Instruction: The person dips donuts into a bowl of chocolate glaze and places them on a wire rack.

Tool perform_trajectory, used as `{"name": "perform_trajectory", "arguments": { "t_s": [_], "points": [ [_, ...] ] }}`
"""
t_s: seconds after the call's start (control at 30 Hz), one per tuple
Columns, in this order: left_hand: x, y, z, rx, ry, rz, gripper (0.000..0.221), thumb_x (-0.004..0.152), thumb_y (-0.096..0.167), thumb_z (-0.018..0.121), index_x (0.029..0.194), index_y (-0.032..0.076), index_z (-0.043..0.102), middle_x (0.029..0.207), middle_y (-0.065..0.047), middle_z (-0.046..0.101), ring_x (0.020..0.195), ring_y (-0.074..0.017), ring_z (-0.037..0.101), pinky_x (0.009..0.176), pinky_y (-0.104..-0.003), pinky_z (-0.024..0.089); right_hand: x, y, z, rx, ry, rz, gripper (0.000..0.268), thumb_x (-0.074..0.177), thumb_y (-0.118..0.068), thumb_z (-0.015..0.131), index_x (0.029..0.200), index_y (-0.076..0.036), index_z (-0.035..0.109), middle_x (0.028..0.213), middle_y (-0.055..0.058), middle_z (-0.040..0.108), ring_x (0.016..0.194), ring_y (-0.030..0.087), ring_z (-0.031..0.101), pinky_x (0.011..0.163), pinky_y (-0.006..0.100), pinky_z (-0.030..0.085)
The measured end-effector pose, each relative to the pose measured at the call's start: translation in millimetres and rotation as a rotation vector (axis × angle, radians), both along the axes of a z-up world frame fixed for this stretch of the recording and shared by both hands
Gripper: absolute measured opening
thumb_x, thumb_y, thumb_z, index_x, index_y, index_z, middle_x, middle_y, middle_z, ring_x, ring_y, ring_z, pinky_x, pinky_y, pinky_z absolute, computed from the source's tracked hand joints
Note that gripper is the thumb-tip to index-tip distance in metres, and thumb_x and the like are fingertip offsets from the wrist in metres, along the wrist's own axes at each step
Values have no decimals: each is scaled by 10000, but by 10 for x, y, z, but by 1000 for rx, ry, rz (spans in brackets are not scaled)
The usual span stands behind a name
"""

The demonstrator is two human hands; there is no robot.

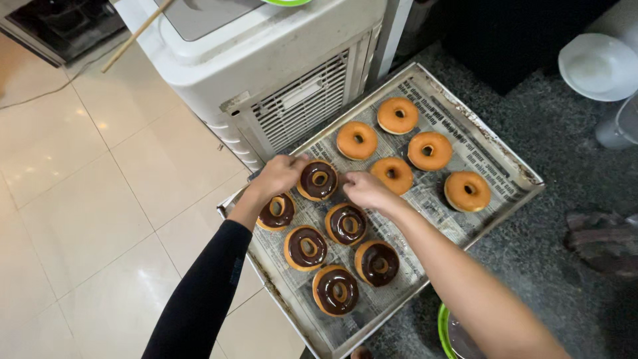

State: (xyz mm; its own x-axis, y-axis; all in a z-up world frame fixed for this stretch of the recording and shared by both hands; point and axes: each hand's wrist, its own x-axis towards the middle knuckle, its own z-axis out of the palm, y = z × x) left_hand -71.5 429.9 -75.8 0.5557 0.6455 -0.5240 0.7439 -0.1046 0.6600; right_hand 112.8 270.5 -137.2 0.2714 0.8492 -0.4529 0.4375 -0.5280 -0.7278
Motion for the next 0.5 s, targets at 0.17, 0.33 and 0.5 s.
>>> {"name": "perform_trajectory", "arguments": {
  "t_s": [0.17, 0.33, 0.5],
  "points": [
    [12, 60, -203, 176, 8, -160, 485, 1017, 449, 509, 1191, 64, 747, 1118, -239, 725, 1081, -402, 675, 984, -453, 500, -64, 62, 192, -144, -48, 80, 426, 957, -233, 536, 1350, -154, 681, 1241, 132, 726, 1159, 276, 691, 998, 400, 525],
    [4, 7, 87, 301, -53, -168, 416, 988, 389, 549, 1180, 65, 725, 1108, -241, 726, 1067, -419, 676, 953, -465, 507, 42, -108, 865, -232, -125, -92, 512, 1008, -362, 513, 1500, -225, 554, 1227, 116, 736, 1056, 374, 735, 921, 474, 597],
    [43, -147, 299, 403, -279, -93, 420, 960, 344, 624, 1214, 16, 685, 1120, -223, 715, 976, -372, 721, 866, -440, 554, 415, -382, 1052, -74, -544, 167, 999, 805, -465, 826, 1587, -175, 276, 1584, 200, 346, 1453, 396, 291, 1177, 548, 271]
  ]
}}
